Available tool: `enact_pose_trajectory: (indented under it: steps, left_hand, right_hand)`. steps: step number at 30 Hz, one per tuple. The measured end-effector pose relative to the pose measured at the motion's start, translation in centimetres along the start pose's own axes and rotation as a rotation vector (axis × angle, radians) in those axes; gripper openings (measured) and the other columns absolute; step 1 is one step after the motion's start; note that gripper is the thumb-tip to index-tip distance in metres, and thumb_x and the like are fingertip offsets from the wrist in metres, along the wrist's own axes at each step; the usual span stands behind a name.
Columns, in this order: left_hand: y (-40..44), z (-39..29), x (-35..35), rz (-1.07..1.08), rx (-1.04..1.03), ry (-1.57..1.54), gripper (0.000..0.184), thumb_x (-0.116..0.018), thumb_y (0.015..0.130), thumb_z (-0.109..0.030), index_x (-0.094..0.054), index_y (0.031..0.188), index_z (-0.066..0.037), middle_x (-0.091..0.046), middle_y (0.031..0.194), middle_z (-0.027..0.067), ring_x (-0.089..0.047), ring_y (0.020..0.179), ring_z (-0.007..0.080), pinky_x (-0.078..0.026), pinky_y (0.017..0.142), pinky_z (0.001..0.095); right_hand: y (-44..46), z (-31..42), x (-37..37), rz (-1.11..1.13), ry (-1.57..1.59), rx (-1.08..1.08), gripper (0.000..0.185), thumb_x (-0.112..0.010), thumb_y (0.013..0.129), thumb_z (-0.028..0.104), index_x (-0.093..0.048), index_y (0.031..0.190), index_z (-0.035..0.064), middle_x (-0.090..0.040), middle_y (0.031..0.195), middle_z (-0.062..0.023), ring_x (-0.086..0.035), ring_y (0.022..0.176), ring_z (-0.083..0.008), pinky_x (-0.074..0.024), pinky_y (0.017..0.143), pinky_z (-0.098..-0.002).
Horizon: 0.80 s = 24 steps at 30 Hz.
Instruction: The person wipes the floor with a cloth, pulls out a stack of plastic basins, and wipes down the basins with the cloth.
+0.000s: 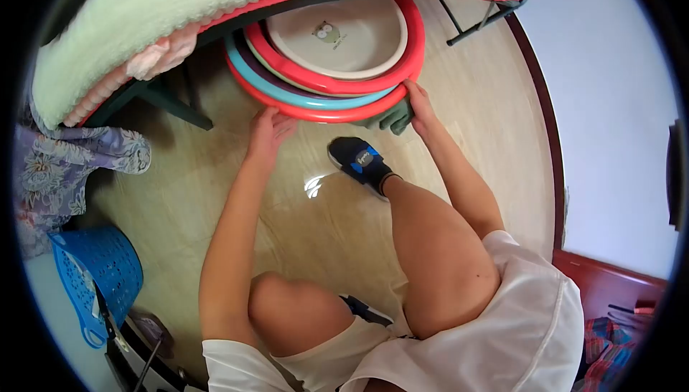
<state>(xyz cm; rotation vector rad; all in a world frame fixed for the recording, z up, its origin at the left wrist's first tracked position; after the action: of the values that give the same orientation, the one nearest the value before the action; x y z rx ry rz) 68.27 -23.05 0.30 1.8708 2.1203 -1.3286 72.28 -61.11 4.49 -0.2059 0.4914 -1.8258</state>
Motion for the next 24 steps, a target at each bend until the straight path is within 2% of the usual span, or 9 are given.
enact_pose_trajectory:
  steps: [2, 6, 9, 12, 17, 20, 21, 23, 24]
  left_hand:
    - [-3.2, -0.6, -1.4, -0.054, -0.04, 0.164, 0.036, -0.058, 0.104, -0.032, -0.056, 0.131, -0.007, -0.067, 0.127, 0.0138, -0.067, 0.117, 0.031, -0.054, 0.108, 0.0487]
    - [-2.4, 0.3, 1.4, -0.193, -0.095, 0.223, 0.044, -0.057, 0.104, -0.037, -0.052, 0.138, -0.009, -0.067, 0.128, 0.014, -0.068, 0.115, 0.0301, -0.055, 0.103, 0.0472]
    - [-2.0, -1.0, 2.0, -0.271, -0.142, 0.276, 0.047, -0.057, 0.107, -0.041, -0.047, 0.144, -0.014, -0.065, 0.131, 0.0127, -0.068, 0.114, 0.0282, -0.056, 0.098, 0.047]
    - [-2.0, -3.9, 0.3, -0.292, -0.213, 0.336, 0.054, -0.046, 0.111, -0.051, -0.041, 0.155, -0.019, -0.061, 0.138, 0.0101, -0.066, 0.117, 0.026, -0.055, 0.095, 0.0446]
    - [0.8, -5.8, -1.5, -0.372, -0.355, 0.4, 0.052, -0.037, 0.115, -0.044, -0.043, 0.157, -0.015, -0.062, 0.14, 0.0089, -0.061, 0.126, 0.024, -0.051, 0.102, 0.0422]
    - [2.1, -5.7, -0.3, -0.453, -0.602, 0.374, 0.047, -0.032, 0.118, -0.039, -0.053, 0.149, -0.01, -0.062, 0.139, 0.0056, -0.059, 0.127, 0.0216, -0.049, 0.105, 0.0385]
    - [1.5, -5.5, -0.9, -0.469, -0.595, 0.383, 0.047, -0.032, 0.118, -0.039, -0.053, 0.149, -0.01, -0.062, 0.139, 0.0056, -0.059, 0.127, 0.0216, -0.049, 0.105, 0.0385]
    - [0.7, -5.7, -1.8, -0.559, -0.386, 0.311, 0.048, -0.033, 0.117, -0.044, -0.054, 0.147, -0.012, -0.063, 0.138, 0.0028, -0.06, 0.126, 0.0196, -0.051, 0.102, 0.0381]
    - [0.3, -5.8, -2.0, -0.617, -0.272, 0.374, 0.052, -0.032, 0.116, -0.052, -0.051, 0.15, -0.018, -0.062, 0.14, 0.0015, -0.061, 0.125, 0.0185, -0.054, 0.097, 0.0397]
  right_hand:
    - [-0.6, -0.4, 1.4, -0.03, 0.011, 0.093, 0.048, -0.056, 0.111, 0.037, -0.061, 0.139, -0.0013, -0.071, 0.131, -0.0117, -0.067, 0.118, -0.0208, -0.0524, 0.106, -0.0351]
    - [-0.2, -0.5, 1.2, 0.05, 0.015, 0.077, 0.053, -0.051, 0.113, 0.042, -0.06, 0.142, -0.0011, -0.069, 0.133, -0.0094, -0.065, 0.118, -0.0181, -0.0504, 0.105, -0.0336]
    - [-0.3, -0.7, 1.4, -0.009, -0.09, 0.118, 0.056, -0.049, 0.114, 0.044, -0.06, 0.143, -0.0018, -0.069, 0.134, -0.0095, -0.063, 0.121, -0.0178, -0.0483, 0.107, -0.034]
    - [0.3, -1.3, 1.8, 0.02, -0.097, 0.137, 0.057, -0.047, 0.114, 0.045, -0.059, 0.143, -0.002, -0.068, 0.134, -0.0097, -0.061, 0.122, -0.0173, -0.0469, 0.108, -0.0341]
    - [0.8, -1.7, 2.1, 0.076, -0.125, 0.13, 0.051, -0.045, 0.115, 0.043, -0.063, 0.135, -0.0004, -0.071, 0.122, -0.0067, -0.063, 0.11, -0.0151, -0.0485, 0.102, -0.033]
    - [0.7, -1.5, 1.9, 0.076, -0.111, 0.197, 0.049, -0.044, 0.116, 0.042, -0.065, 0.13, -0.0006, -0.07, 0.117, -0.0052, -0.061, 0.107, -0.0133, -0.0483, 0.1, -0.0319]
    - [0.5, -1.7, 2.4, 0.084, -0.108, 0.18, 0.049, -0.044, 0.116, 0.042, -0.065, 0.13, -0.0006, -0.07, 0.117, -0.0052, -0.061, 0.107, -0.0133, -0.0483, 0.1, -0.0319]
    - [0.9, -1.8, 2.3, 0.096, -0.121, 0.187, 0.047, -0.044, 0.116, 0.039, -0.065, 0.127, -0.001, -0.069, 0.114, -0.0039, -0.06, 0.106, -0.012, -0.0478, 0.098, -0.0308]
    - [1.3, -1.9, 1.9, 0.114, -0.098, 0.187, 0.047, -0.044, 0.116, 0.039, -0.065, 0.127, -0.001, -0.069, 0.114, -0.0039, -0.06, 0.106, -0.012, -0.0478, 0.098, -0.0308]
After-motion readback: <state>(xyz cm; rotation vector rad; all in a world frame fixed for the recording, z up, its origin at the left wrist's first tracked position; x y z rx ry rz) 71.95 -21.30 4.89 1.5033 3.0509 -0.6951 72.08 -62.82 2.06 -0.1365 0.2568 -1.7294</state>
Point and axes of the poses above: each hand's wrist, its own y-axis towards the middle knuckle, its own x-axis out of the back of the hand, z = x × y, the point moved 6 cm from there along y, towards the middle knuckle
